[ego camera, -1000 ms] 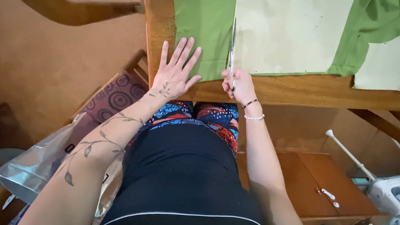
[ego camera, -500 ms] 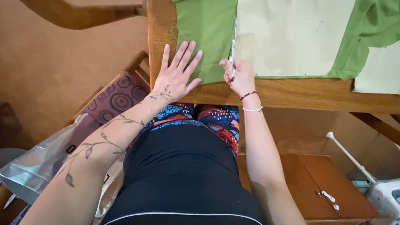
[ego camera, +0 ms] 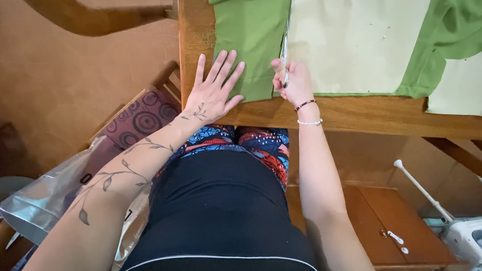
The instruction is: The person pins a paper pattern onto a green fabric and then uses scissors to cut the fabric along the pattern's edge. The person briefly touches their face during the task.
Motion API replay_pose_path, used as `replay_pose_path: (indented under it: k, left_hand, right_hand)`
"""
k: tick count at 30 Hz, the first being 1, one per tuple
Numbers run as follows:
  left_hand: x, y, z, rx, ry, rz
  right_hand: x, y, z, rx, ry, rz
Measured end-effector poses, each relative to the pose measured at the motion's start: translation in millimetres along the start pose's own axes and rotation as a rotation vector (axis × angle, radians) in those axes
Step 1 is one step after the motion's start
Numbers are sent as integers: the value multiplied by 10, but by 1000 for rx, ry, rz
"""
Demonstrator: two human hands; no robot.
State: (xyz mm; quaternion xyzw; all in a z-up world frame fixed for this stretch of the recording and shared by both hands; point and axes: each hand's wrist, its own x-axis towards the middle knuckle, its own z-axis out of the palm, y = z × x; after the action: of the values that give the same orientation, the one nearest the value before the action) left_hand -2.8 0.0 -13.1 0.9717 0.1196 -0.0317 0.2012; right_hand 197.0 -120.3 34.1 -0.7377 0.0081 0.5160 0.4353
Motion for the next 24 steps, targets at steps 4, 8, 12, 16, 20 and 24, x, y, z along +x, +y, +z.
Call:
replay_pose_path:
  k: [4,8,12,16,20,24]
  left_hand:
    - [-1,0,1,-3,-3,-9]
    - [11,5,-1,-15,-14,-11]
    - [13,7,-22,-46,-39,-22]
    - [12,42,-70,-37,-25,-18]
    - [56,86,-76,0,7,1]
    - [85,157,-51,-42,108,127]
  right_hand:
    - [267,330,-43,-155,30,-21]
    - [282,405,-57,-194,48,-55]
    - [-106,87,-3,-115,-25,1]
    - [-295,681,-132,-64,-67,0]
    - [-589,1212,-234,-62,-51,33]
    - [-844,1599,-323,35,-68,45]
